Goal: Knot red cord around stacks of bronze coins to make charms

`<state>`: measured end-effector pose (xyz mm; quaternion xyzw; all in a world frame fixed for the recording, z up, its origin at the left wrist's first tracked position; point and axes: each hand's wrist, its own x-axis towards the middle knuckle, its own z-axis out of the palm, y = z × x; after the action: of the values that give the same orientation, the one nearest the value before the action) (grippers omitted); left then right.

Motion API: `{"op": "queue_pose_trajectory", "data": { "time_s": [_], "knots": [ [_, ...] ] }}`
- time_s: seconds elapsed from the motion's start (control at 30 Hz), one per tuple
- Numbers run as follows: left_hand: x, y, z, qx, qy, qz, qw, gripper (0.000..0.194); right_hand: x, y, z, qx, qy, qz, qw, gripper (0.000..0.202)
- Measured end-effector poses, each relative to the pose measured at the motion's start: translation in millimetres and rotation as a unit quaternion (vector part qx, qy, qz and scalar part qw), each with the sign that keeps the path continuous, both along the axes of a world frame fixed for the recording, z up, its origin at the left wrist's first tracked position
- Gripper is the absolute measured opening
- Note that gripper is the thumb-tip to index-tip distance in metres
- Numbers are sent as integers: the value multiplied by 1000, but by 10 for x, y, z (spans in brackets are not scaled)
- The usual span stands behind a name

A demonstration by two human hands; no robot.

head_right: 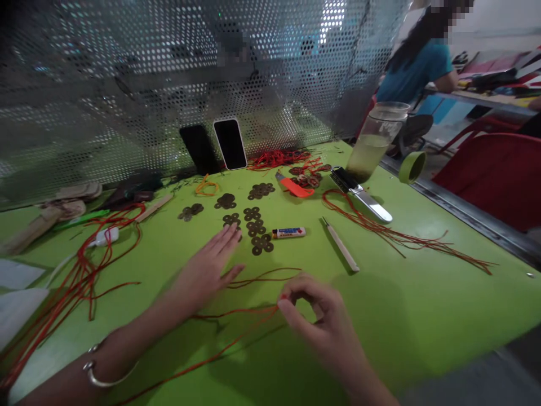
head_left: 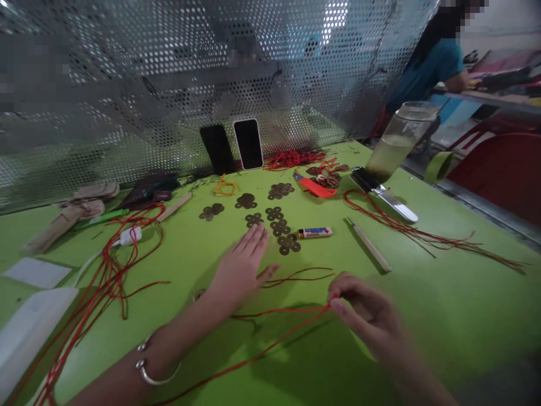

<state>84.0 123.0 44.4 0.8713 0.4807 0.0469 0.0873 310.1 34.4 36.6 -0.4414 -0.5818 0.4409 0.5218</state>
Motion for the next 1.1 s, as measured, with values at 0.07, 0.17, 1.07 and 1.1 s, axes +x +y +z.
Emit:
{"op": "queue_pose_trajectory", "data": {
  "time_s": [0.07,0.17,1.07,1.1],
  "knots": [
    [-69,132,-82,-3,53,7,999,81,17,-9,5,19,6,10,1000,4],
    [-111,185,-153,-22,71,-13,997,90,22,-19,18,27,5,14,1000,6],
    [16,-844,180,-126,-187,3,974,45,-119,-15,-24,182,-109,18,977,10],
    [72,-931,219,-189,-239,-9,952,41,-149,-17,5,196,-118,24,973,11]
  ]
}}
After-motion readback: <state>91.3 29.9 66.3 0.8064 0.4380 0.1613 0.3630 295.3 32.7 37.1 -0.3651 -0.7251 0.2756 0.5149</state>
